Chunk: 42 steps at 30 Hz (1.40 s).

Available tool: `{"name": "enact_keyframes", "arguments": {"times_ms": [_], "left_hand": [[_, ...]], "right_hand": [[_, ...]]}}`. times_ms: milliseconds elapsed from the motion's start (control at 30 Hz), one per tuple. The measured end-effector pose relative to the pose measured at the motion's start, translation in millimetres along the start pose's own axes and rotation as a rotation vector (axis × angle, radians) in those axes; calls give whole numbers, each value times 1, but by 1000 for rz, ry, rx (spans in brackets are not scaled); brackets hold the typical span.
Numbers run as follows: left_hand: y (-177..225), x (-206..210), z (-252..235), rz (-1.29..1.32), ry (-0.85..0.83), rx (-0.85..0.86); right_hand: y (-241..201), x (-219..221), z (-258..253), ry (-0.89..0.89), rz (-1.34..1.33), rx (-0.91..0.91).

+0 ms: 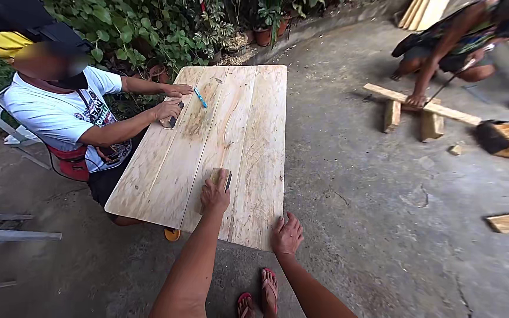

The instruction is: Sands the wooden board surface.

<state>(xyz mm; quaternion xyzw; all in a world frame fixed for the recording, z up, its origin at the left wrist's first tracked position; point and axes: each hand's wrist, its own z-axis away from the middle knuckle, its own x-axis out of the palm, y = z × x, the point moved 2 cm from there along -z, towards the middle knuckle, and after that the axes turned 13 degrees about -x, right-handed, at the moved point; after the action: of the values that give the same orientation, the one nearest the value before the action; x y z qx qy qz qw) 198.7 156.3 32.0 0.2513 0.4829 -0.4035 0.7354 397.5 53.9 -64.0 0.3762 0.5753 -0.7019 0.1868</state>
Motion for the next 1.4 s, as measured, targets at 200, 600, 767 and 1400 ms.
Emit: {"name": "enact_keyframes", "arguments": {"times_ms": [200, 600, 767, 1400], "left_hand": [[-52, 38, 71, -23, 24, 160], [64, 8, 12, -31, -40, 57], [142, -17, -47, -21, -20, 20], [47, 40, 56, 92, 280, 193]], "right_hand": [[-5, -2, -3, -73, 22, -43], [1, -1, -5, -131, -221, -163], [4, -16, -9, -192, -359, -205], [-38, 11, -228, -409, -360, 47]]}}
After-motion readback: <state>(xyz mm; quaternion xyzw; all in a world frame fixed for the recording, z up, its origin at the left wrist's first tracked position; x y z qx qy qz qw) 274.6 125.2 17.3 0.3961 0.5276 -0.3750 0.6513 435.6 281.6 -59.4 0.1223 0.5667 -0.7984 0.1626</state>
